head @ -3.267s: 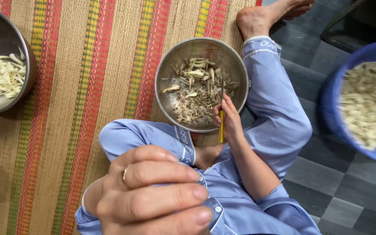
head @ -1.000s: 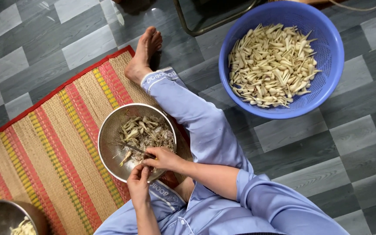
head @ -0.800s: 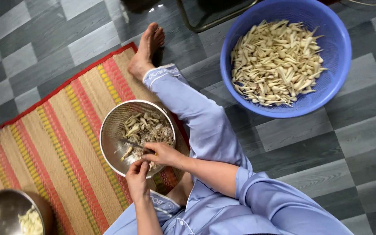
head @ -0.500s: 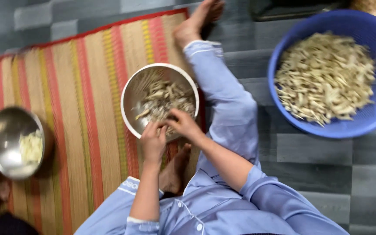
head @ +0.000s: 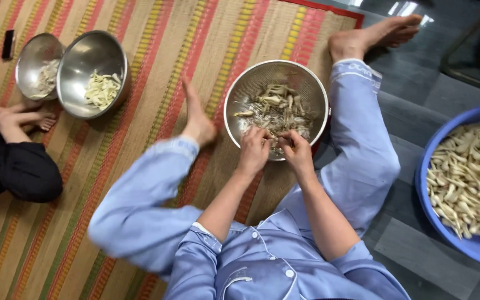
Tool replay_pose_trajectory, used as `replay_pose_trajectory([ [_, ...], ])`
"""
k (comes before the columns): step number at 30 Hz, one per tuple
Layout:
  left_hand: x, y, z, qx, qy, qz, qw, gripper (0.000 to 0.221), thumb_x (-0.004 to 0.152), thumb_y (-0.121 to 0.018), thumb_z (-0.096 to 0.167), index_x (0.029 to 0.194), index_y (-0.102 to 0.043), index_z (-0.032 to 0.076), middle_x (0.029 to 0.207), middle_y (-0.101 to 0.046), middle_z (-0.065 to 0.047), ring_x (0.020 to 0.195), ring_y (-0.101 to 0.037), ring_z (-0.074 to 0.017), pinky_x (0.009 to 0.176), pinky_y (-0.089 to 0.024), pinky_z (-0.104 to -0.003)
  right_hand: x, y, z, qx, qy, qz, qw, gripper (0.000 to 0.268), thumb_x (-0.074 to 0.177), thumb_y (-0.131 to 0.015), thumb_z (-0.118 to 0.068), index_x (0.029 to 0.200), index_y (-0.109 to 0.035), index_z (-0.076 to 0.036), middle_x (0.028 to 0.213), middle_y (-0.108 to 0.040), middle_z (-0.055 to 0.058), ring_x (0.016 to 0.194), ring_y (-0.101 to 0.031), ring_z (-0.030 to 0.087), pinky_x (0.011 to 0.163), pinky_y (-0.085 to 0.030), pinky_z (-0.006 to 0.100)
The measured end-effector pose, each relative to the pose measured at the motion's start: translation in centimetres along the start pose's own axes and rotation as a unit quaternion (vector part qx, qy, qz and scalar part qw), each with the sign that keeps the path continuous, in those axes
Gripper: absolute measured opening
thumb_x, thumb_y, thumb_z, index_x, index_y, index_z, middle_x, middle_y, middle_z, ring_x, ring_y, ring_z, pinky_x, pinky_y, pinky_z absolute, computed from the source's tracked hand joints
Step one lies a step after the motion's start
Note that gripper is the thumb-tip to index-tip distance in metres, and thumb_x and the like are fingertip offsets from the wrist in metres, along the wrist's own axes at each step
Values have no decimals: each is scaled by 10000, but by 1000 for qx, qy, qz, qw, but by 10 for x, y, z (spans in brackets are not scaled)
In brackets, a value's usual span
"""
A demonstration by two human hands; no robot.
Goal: The person trims and peels small white plant-based items by hand and with a small knife, placing the processed pieces into a metal bowl.
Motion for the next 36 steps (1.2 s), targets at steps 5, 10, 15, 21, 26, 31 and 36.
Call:
replay_pose_trajectory([
  [5, 4, -1, 11, -16, -15, -11, 1000, 109, 838, -756, 155, 899, -667, 166, 923, -616, -26, 952, -649, -301, 876, -491, -429, 1, 3, 10, 5, -6, 32, 999, 116, 952, -700, -59, 1057, -744, -83, 749, -749, 99, 744, -719, 196, 724, -567, 335],
  [10, -2, -24, 13, -32, -42, -43, 998, 108, 863, -744, 165, 918, -651, 159, 1004, -588, -17, 1032, -610, -296, 910, -475, -424, -1, 13, 17, 81, -59, 90, 991, 136, 929, -701, -28, 1040, -751, -87, 738, -742, 71, 740, -685, 134, 720, -560, 299],
  [15, -1, -17, 12, -64, -94, 6, 993, 83, 935, -725, 208, 949, -656, 165, 1157, -577, -31, 1141, -557, -298, 1028, -424, -437, 6, 5, 67, 199, -116, 102, 968, 56, 941, -690, -47, 995, -695, -36, 673, -695, 79, 496, -505, 52, 432, -400, 207],
  [21, 0, 17, -22, -194, 6, 10, 981, 163, 1025, -629, 235, 1144, -659, 128, 1220, -587, -97, 1151, -617, -318, 1028, -470, -484, 6, -10, 63, 323, -160, 94, 928, 105, 979, -664, -67, 1027, -628, 19, 540, -524, 15, 372, -397, 26, 359, -326, 174],
  [26, 6, 7, -20, -290, 55, -85, 952, 328, 950, -731, 159, 1257, -648, 81, 1080, -685, -172, 1013, -694, -354, 937, -553, -497, -1, -18, 75, 336, -202, 79, 916, 115, 974, -662, -70, 1052, -608, -5, 607, -586, 55, 366, -394, 36, 339, -336, 189],
  [31, 14, -17, -23, -316, 88, -80, 941, 156, 907, -786, 155, 1062, -790, 134, 894, -780, -70, 856, -762, -215, 779, -598, -329, 2, -16, 78, 347, -238, 71, 905, 162, 975, -659, -94, 1099, -599, -9, 738, -690, 130, 372, -378, 30, 326, -328, 187],
  [36, 23, 5, -27, -305, 116, -2, 945, 83, 910, -784, 123, 989, -798, 102, 770, -770, -91, 739, -737, -147, 702, -587, -297, 12, 36, 39, 183, -139, 154, 961, 207, 988, -667, -114, 1154, -615, -2, 767, -655, 125, 390, -397, 20, 338, -311, 175],
])
Point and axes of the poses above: each hand's wrist, its own x-axis towards the middle knuckle, its own y-axis out of the back of the hand, z = x × y, the point moved 10 cm from there along x, towards the middle knuckle
